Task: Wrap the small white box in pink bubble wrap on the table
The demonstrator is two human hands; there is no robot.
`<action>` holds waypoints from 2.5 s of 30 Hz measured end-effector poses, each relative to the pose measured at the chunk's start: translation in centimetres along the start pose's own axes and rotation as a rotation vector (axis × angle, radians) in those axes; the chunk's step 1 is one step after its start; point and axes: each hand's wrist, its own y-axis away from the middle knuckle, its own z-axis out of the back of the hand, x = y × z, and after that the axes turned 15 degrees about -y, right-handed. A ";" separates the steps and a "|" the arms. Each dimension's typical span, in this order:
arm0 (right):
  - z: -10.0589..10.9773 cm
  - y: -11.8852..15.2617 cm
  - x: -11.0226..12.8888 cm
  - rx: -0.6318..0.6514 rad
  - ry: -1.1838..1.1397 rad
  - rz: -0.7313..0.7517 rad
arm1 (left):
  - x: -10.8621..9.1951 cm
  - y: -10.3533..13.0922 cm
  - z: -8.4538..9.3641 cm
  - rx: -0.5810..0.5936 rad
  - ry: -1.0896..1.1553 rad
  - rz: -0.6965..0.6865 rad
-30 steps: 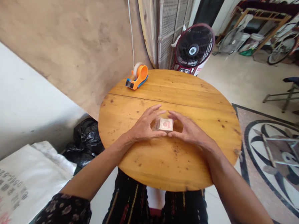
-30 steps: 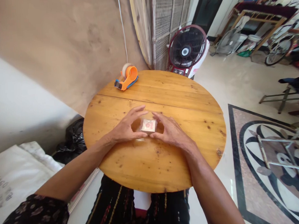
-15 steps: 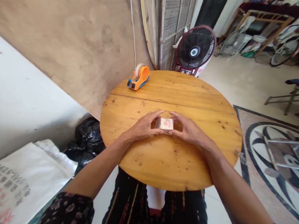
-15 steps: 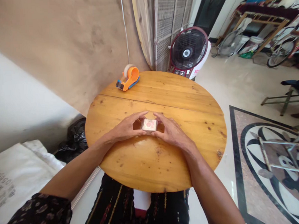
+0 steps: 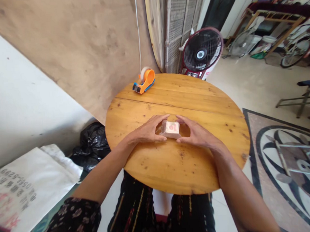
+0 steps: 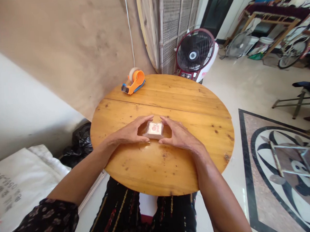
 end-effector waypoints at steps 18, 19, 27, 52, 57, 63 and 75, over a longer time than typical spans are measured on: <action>-0.8 -0.4 0.4 -0.070 0.009 -0.005 | -0.6 -0.2 -0.6 -0.082 0.039 -0.048; -0.8 -0.3 0.4 -0.063 0.014 -0.006 | -0.6 -0.3 -0.6 -0.087 0.016 -0.076; -0.7 -0.4 0.4 -0.051 0.043 0.002 | -0.1 -0.5 -1.0 -0.132 -0.082 -0.176; 0.0 0.0 0.4 -0.087 -0.009 0.028 | -0.4 -0.4 -0.5 -0.114 -0.113 0.004; -0.6 -0.3 0.8 -0.106 0.009 0.037 | -0.5 -0.5 -0.7 -0.127 -0.075 0.037; -0.8 -0.3 0.6 -0.105 0.010 0.025 | -0.3 -0.5 -0.9 -0.143 -0.064 0.020; -0.9 -0.4 -0.1 -0.076 0.064 0.018 | -0.2 -0.4 -0.9 -0.161 -0.141 -0.139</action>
